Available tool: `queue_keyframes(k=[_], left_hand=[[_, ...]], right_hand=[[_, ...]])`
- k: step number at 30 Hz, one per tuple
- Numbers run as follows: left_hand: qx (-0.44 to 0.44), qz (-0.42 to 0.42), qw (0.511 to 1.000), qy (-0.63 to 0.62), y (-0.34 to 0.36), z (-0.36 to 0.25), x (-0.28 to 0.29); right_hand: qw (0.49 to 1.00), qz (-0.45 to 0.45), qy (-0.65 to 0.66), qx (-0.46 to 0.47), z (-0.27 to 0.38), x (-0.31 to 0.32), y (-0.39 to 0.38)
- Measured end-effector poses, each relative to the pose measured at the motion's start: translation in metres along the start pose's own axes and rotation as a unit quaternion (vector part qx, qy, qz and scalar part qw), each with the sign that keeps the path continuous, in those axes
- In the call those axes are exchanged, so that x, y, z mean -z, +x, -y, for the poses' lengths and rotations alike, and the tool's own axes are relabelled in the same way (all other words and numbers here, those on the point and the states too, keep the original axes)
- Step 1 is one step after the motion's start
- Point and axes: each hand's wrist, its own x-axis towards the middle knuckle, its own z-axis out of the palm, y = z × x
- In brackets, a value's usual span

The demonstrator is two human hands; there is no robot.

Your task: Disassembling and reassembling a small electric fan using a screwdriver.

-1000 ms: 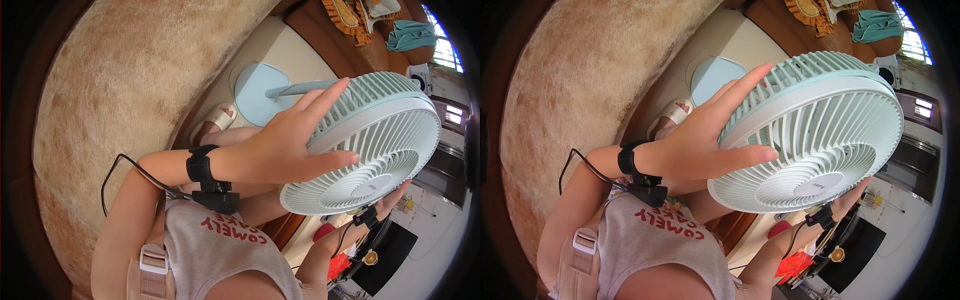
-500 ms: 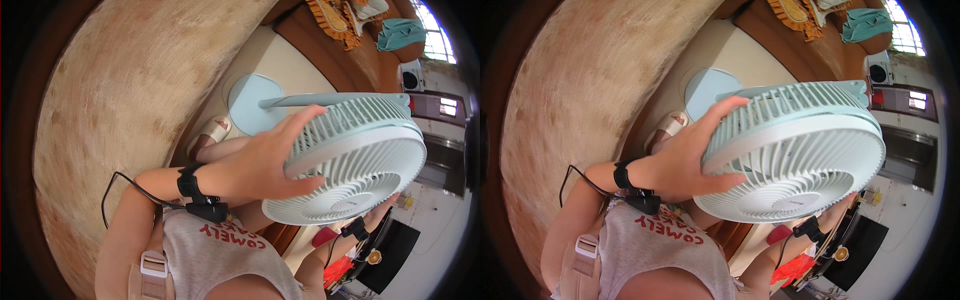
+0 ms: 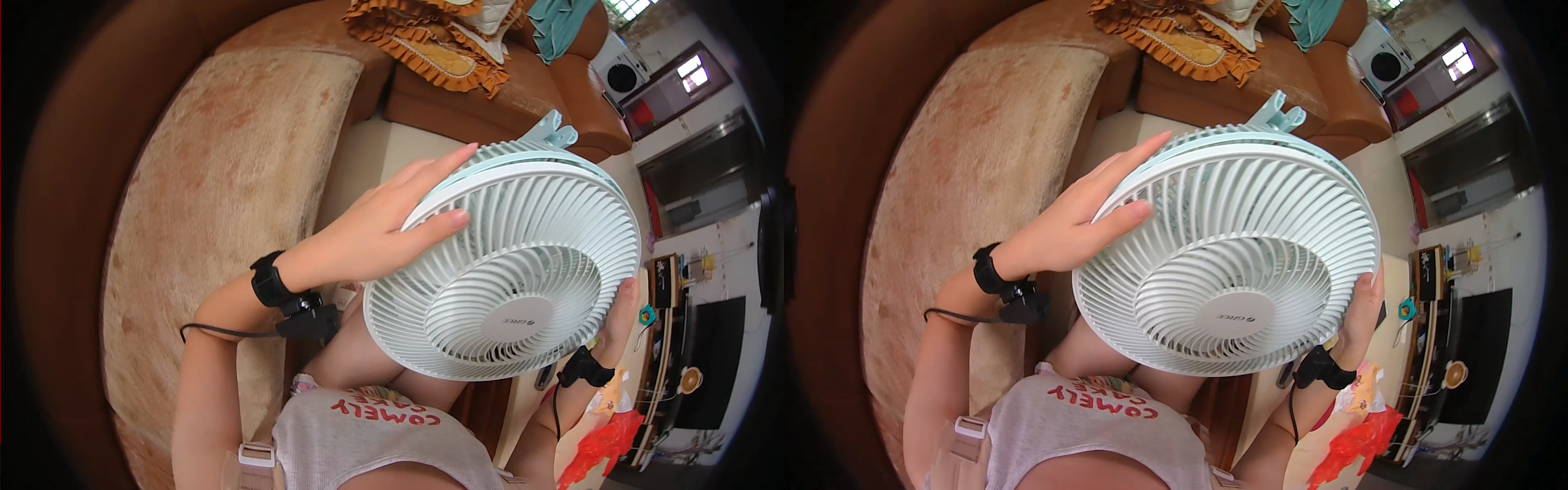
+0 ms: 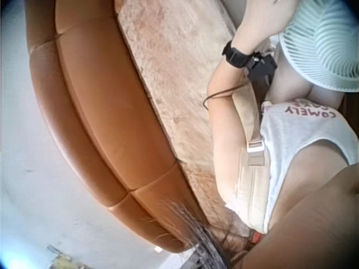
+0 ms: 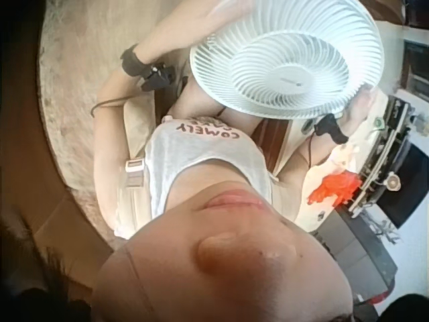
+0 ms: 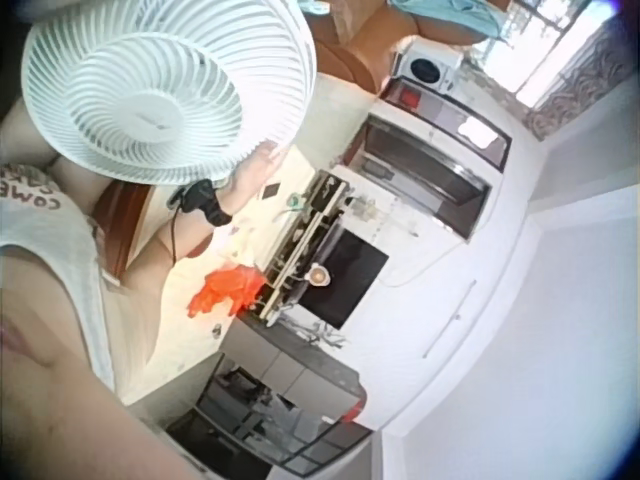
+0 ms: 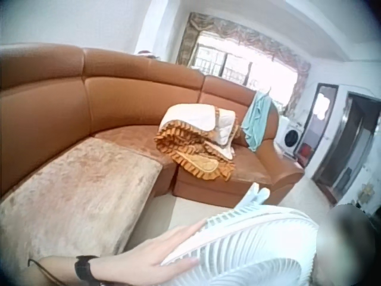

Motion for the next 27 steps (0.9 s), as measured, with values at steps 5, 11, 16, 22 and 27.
queue_keyframes(k=[5, 11, 16, 22, 27], left_hand=[[-0.037, 0.011, 0.999, 0.008, 0.006, 0.004, -0.005], [0.005, -0.048, 0.998, -0.048, 0.000, 0.012, -0.012], [0.009, 0.018, 0.999, 0.034, 0.023, 0.011, -0.002], [-0.066, 0.171, 0.977, 0.109, 0.063, -0.005, 0.001], [-0.053, 0.198, 0.977, 0.052, 0.093, -0.016, -0.010]], right_hand=[[0.978, -0.012, -0.112, 0.178, 0.014, -0.004, -0.016], [0.969, -0.178, -0.129, 0.108, -0.001, -0.018, -0.091], [0.986, -0.164, 0.026, 0.033, -0.088, -0.049, -0.180], [0.944, 0.053, 0.237, -0.222, -0.096, -0.092, -0.241], [0.957, 0.020, 0.218, -0.190, -0.094, -0.097, -0.220]])
